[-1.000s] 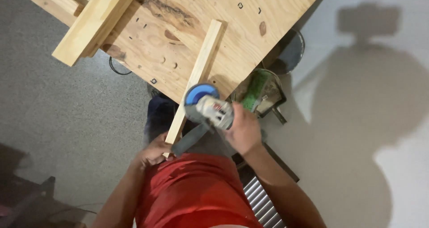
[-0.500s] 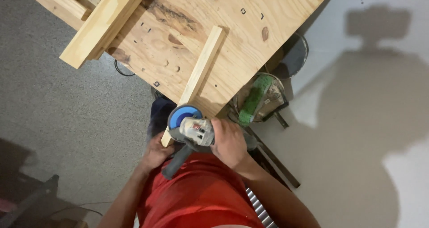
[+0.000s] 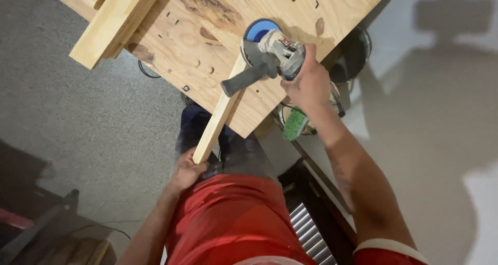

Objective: A person uses an angle grinder with a sanding disc to sand a small wooden strip on a workbench.

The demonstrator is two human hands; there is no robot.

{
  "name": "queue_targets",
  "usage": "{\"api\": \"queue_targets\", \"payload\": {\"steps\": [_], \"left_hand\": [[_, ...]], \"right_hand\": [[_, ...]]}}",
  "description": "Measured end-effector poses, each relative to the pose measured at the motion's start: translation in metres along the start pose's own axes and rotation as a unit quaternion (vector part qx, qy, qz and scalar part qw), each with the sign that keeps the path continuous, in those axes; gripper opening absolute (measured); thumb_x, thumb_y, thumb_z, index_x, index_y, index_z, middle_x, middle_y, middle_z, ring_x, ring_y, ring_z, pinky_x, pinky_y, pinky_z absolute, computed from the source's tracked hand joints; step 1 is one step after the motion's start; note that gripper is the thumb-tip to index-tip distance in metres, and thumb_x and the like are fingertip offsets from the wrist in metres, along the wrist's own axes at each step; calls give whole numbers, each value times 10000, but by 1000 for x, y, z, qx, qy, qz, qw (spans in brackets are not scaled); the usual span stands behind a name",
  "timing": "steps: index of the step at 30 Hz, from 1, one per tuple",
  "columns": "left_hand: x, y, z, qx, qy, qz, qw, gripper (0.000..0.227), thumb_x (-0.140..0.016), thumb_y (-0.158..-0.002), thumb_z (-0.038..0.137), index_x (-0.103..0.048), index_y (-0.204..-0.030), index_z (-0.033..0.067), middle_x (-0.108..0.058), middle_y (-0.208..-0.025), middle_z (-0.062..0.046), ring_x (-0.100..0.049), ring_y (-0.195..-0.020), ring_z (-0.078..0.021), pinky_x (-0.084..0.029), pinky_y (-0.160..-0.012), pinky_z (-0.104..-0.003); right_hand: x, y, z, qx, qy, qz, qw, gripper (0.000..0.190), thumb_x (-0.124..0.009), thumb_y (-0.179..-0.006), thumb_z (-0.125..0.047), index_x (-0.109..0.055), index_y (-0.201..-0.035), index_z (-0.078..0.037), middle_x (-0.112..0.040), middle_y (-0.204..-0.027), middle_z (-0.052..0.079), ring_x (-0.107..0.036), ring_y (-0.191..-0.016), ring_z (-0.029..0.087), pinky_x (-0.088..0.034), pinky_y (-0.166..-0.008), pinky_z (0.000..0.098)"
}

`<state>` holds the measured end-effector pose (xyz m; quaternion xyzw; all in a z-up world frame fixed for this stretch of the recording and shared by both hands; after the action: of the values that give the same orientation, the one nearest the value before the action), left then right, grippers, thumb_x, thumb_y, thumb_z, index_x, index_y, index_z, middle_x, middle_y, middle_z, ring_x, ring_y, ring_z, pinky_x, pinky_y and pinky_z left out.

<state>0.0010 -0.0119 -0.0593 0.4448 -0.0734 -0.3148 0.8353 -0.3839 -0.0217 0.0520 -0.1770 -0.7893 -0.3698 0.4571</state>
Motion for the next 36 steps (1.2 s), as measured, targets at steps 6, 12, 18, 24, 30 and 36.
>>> {"api": "queue_targets", "payload": {"steps": [6,12,18,24,30,36], "left_hand": [[-9,-2,-18,19,74,-18,997,284,-668,-679,-161,-682,-921,-13,-550,-510,-154,-552,-375,-201,-446,-341,-298],[-13,-10,-33,27,132,-46,990,318,-639,-685,-134,-690,-981,-30,-525,-588,-87,-457,-465,-113,-362,-359,-221],[-16,-15,-43,49,195,-79,976,462,-631,-704,-158,-630,-1156,-62,-538,-533,-158,-487,-346,-147,-366,-277,-231],[-14,-21,-71,103,192,-119,969,447,-631,-768,-135,-548,-1170,41,-526,-597,-109,-458,-394,-117,-342,-316,-198],[-19,-18,-73,109,251,-135,952,504,-690,-789,-112,-533,-1250,20,-621,-714,-101,-465,-478,-101,-309,-372,-204],[-14,-25,-57,51,254,-60,964,331,-719,-743,-77,-640,-1055,2,-658,-636,-244,-604,-399,-199,-384,-291,-215]], "right_hand": [[-22,48,-21,6,30,-55,998,735,-829,-759,-219,-396,-1336,-78,-685,-962,226,-715,-946,452,-565,-834,538],[-96,135,-33,168,94,-125,973,764,-888,-603,-202,-494,-1250,-102,-660,-949,157,-709,-871,411,-582,-784,515],[-57,79,-24,137,94,-67,984,733,-870,-681,-223,-506,-1296,-63,-660,-1020,211,-700,-927,424,-562,-829,530],[16,-21,-14,7,54,-74,996,885,-879,-775,-167,-318,-1449,-47,-676,-1099,256,-701,-942,417,-595,-770,489],[21,-23,-13,-43,25,-83,995,906,-855,-808,-101,-246,-1477,-59,-693,-915,165,-703,-742,313,-627,-546,368],[-41,60,-22,72,116,-89,987,829,-878,-742,-236,-392,-1390,-57,-682,-1065,224,-716,-971,410,-570,-885,512]]}}
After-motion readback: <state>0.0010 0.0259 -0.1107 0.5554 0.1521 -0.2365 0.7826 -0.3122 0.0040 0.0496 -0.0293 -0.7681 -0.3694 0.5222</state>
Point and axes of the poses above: each hand's wrist, its own y-axis away from the middle knuckle, its own x-axis out of the back of the hand, z = x × y, the point moved 8 cm from there along -y, towards the middle knuckle
